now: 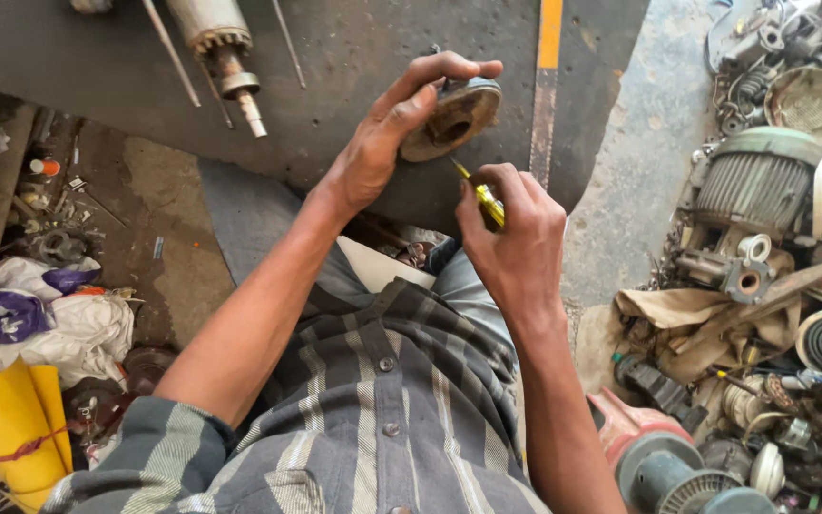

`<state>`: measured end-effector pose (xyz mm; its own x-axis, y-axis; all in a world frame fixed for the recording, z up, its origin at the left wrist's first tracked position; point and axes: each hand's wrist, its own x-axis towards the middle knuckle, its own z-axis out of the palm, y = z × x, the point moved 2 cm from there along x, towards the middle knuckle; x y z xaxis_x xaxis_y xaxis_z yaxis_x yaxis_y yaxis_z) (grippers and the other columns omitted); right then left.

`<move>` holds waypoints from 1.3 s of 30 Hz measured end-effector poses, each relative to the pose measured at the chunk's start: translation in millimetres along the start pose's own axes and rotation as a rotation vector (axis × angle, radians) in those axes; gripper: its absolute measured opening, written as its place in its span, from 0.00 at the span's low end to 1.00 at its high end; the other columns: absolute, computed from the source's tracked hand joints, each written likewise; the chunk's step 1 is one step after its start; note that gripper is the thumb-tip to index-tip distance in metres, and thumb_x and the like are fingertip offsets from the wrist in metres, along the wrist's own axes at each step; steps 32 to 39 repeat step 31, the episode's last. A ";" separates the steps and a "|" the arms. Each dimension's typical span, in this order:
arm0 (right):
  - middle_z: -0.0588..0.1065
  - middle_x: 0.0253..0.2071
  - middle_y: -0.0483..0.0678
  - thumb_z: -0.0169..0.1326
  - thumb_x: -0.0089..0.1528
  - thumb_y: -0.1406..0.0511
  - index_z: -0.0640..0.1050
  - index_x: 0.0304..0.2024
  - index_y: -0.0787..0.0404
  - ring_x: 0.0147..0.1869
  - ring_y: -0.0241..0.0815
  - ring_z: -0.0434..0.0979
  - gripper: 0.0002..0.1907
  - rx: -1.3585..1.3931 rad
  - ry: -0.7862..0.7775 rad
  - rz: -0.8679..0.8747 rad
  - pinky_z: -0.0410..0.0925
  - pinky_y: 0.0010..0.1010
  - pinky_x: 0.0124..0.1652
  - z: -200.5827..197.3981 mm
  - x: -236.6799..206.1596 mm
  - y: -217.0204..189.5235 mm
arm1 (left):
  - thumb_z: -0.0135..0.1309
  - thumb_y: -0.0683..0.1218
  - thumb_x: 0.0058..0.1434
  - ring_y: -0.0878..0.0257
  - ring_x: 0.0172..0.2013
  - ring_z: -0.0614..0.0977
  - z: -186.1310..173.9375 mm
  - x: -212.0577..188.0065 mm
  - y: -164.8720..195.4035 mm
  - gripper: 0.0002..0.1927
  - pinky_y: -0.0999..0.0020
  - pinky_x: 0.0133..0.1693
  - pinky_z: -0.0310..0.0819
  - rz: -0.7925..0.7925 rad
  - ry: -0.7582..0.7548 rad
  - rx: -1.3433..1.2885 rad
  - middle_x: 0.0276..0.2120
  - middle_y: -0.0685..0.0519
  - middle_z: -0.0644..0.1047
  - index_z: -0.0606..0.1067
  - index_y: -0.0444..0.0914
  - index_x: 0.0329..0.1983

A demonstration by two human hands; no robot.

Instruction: The person cleans a circular metal part using a wire brush and a small scraper. They repeatedly scrub the inner and outer surfaces of the part while holding it on a workbench in a cluttered workshop.

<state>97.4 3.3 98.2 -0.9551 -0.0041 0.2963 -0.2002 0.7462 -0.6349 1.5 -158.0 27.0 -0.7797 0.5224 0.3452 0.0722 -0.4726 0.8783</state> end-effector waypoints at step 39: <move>0.80 0.33 0.50 0.60 0.61 0.68 0.84 0.44 0.56 0.32 0.50 0.82 0.08 -0.153 -0.003 -0.007 0.72 0.39 0.32 23.0 1.8 -12.2 | 0.43 0.56 0.81 0.59 0.66 0.75 0.3 1.7 -5.5 0.18 0.62 0.67 0.72 0.001 0.045 0.000 0.70 0.47 0.72 0.70 0.45 0.66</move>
